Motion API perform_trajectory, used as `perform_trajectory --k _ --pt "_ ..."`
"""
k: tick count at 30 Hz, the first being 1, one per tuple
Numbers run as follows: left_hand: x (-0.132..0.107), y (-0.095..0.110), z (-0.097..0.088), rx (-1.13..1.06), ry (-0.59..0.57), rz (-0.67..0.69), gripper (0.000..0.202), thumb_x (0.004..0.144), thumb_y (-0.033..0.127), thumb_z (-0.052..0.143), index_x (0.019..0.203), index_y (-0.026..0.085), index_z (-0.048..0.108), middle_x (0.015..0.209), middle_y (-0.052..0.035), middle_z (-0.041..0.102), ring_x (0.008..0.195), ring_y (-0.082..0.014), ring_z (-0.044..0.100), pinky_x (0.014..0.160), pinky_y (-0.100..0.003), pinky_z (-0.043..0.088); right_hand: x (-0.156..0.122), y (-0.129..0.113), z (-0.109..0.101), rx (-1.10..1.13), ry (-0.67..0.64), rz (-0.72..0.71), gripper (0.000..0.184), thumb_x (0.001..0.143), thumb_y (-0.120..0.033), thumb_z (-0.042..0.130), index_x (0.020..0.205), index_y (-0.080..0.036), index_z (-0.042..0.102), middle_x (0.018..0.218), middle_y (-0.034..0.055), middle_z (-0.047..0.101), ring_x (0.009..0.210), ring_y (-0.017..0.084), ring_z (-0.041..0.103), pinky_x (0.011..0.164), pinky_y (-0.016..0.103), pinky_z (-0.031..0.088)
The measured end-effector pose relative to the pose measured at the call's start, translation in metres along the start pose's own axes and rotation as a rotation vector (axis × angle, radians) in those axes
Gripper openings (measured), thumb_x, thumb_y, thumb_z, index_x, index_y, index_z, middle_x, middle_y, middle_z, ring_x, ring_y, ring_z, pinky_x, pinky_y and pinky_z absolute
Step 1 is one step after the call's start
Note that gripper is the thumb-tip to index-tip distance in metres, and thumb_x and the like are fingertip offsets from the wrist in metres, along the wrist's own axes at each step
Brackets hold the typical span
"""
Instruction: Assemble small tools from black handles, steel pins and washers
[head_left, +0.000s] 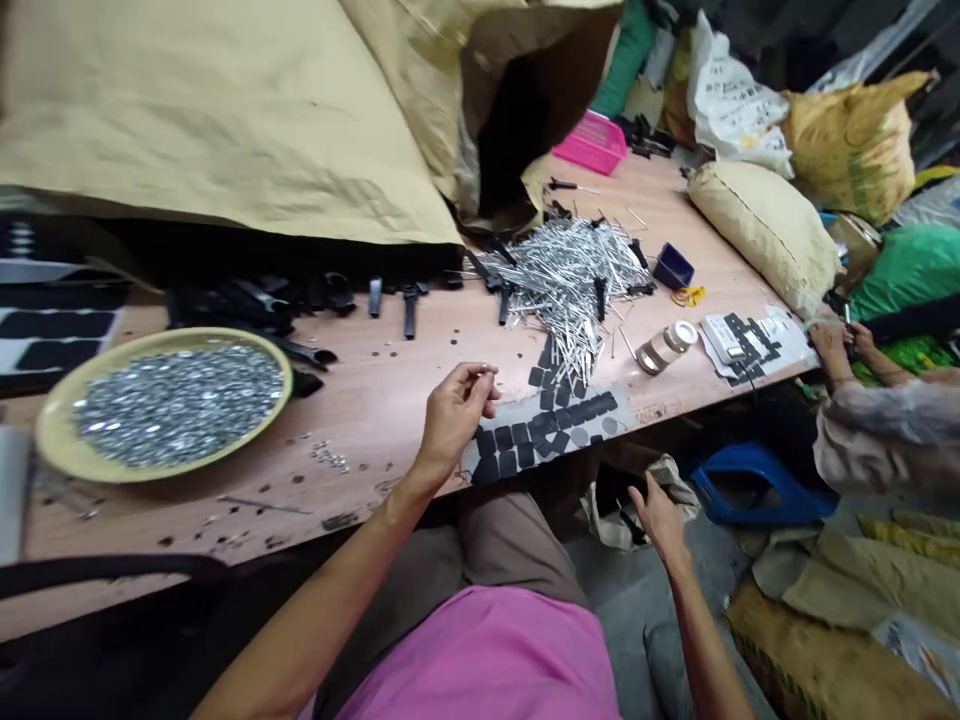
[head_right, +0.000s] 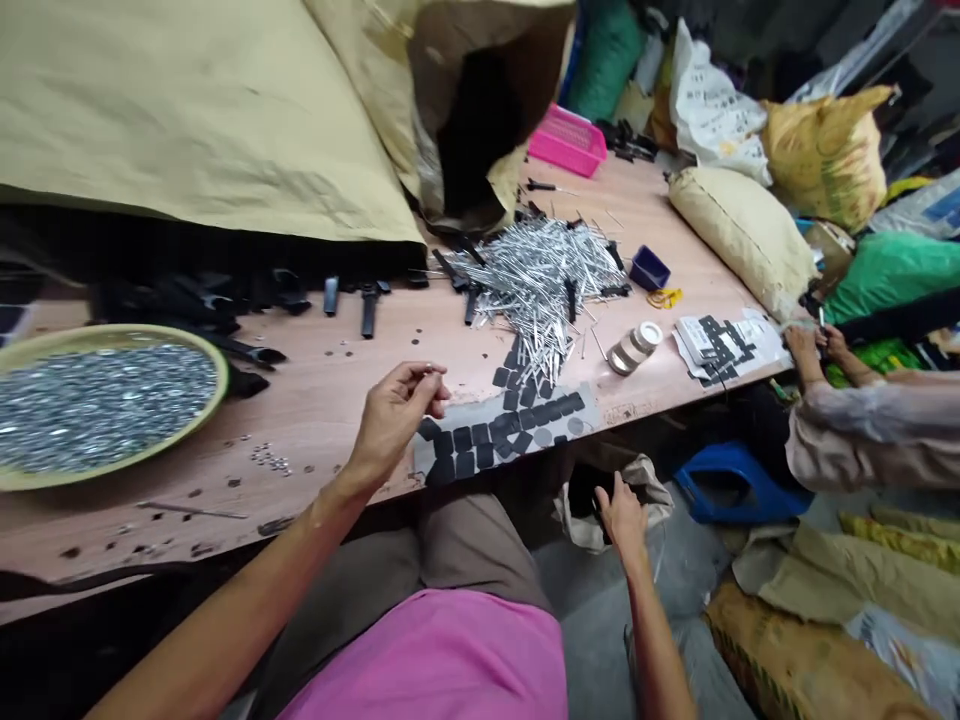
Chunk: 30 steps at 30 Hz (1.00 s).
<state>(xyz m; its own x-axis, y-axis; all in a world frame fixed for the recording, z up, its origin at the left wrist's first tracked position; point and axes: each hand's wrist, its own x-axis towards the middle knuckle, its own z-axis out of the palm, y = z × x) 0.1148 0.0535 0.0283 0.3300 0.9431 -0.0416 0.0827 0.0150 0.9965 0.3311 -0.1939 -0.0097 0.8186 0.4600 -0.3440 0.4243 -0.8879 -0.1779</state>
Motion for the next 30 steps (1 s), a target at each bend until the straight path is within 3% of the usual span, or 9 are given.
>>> perform_trajectory --k 2,5,12,16,20,23,25,27,30 --pt "-0.007 -0.002 -0.006 -0.145 -0.035 -0.087 0.032 0.078 0.045 0.057 0.092 0.016 0.063 0.074 -0.0016 0.065 0.059 -0.0114 0.058 0.060 -0.026 0.050 0.012 -0.011 -0.009 0.013 0.103 -0.108 0.041 0.086 -0.032 0.047 0.120 -0.013 0.060 0.116 0.0170 0.067 0.105 0.028 0.064 0.090 0.040 0.046" --pt "-0.014 -0.009 -0.012 -0.166 0.006 -0.128 0.038 0.070 0.050 0.064 0.085 0.016 0.067 0.067 0.0000 0.063 0.056 -0.0113 0.057 0.058 -0.025 0.049 0.029 -0.051 -0.028 0.142 0.194 -0.325 0.039 0.088 -0.035 0.041 0.111 -0.015 0.066 0.107 0.0136 0.070 0.097 0.025 0.066 0.086 0.036 0.048" --pt "0.002 -0.026 -0.015 -0.214 0.178 -0.191 0.036 0.064 0.050 0.067 0.071 0.015 0.065 0.058 0.0035 0.055 0.046 -0.0080 0.045 0.045 -0.021 0.040 0.069 -0.194 -0.042 0.172 0.238 -0.749 0.030 0.089 -0.026 0.041 0.098 -0.016 0.068 0.098 0.0103 0.071 0.090 0.020 0.064 0.082 0.029 0.046" --pt "0.023 -0.037 -0.004 -0.096 0.104 -0.246 0.030 0.073 0.045 0.060 0.068 0.015 0.063 0.055 0.0028 0.055 0.045 -0.0104 0.050 0.045 -0.022 0.041 0.086 -0.269 -0.029 0.034 0.189 -0.834 0.028 0.092 -0.023 0.039 0.099 -0.017 0.065 0.092 0.0071 0.071 0.085 0.017 0.064 0.076 0.025 0.043" --pt "0.048 -0.044 0.011 -0.042 0.119 -0.252 0.025 0.071 0.029 0.065 0.091 0.015 0.069 0.057 0.0040 0.056 0.048 -0.0123 0.053 0.052 -0.025 0.046 0.093 -0.328 -0.012 -0.157 0.209 -0.752 0.024 0.094 -0.028 0.041 0.107 -0.017 0.058 0.100 0.0110 0.067 0.086 0.019 0.064 0.071 0.027 0.041" --pt "0.077 -0.040 0.008 0.233 0.328 -0.132 0.043 0.073 0.017 0.065 0.116 0.016 0.062 0.081 -0.0036 0.062 0.074 -0.0174 0.063 0.071 -0.029 0.050 0.095 -0.350 -0.004 -0.237 0.207 -0.687 0.023 0.093 -0.023 0.042 0.111 -0.016 0.053 0.108 0.0155 0.063 0.089 0.022 0.064 0.071 0.029 0.041" --pt "0.099 -0.035 -0.002 0.450 0.457 -0.087 0.042 0.081 0.016 0.057 0.123 0.017 0.057 0.102 -0.0111 0.060 0.089 -0.0221 0.063 0.075 -0.033 0.051 0.097 -0.352 -0.003 -0.226 0.192 -0.666 0.024 0.090 -0.016 0.040 0.110 -0.015 0.052 0.107 0.0158 0.063 0.089 0.022 0.064 0.071 0.029 0.042" --pt "0.119 -0.031 -0.015 0.593 0.485 -0.097 0.039 0.085 0.016 0.053 0.124 0.016 0.055 0.113 -0.0160 0.057 0.100 -0.0283 0.060 0.076 -0.038 0.051 0.099 -0.345 -0.005 -0.213 0.176 -0.644 0.025 0.087 -0.013 0.041 0.110 -0.014 0.052 0.102 0.0147 0.065 0.088 0.022 0.064 0.071 0.030 0.042" --pt "0.137 -0.030 -0.029 0.585 0.472 -0.155 0.030 0.083 0.012 0.052 0.112 0.015 0.060 0.112 -0.0190 0.058 0.111 -0.0347 0.054 0.077 -0.043 0.051 0.100 -0.328 -0.011 -0.110 0.129 -0.672 0.028 0.083 -0.016 0.047 0.109 -0.013 0.053 0.090 0.0107 0.066 0.084 0.022 0.063 0.071 0.031 0.044"
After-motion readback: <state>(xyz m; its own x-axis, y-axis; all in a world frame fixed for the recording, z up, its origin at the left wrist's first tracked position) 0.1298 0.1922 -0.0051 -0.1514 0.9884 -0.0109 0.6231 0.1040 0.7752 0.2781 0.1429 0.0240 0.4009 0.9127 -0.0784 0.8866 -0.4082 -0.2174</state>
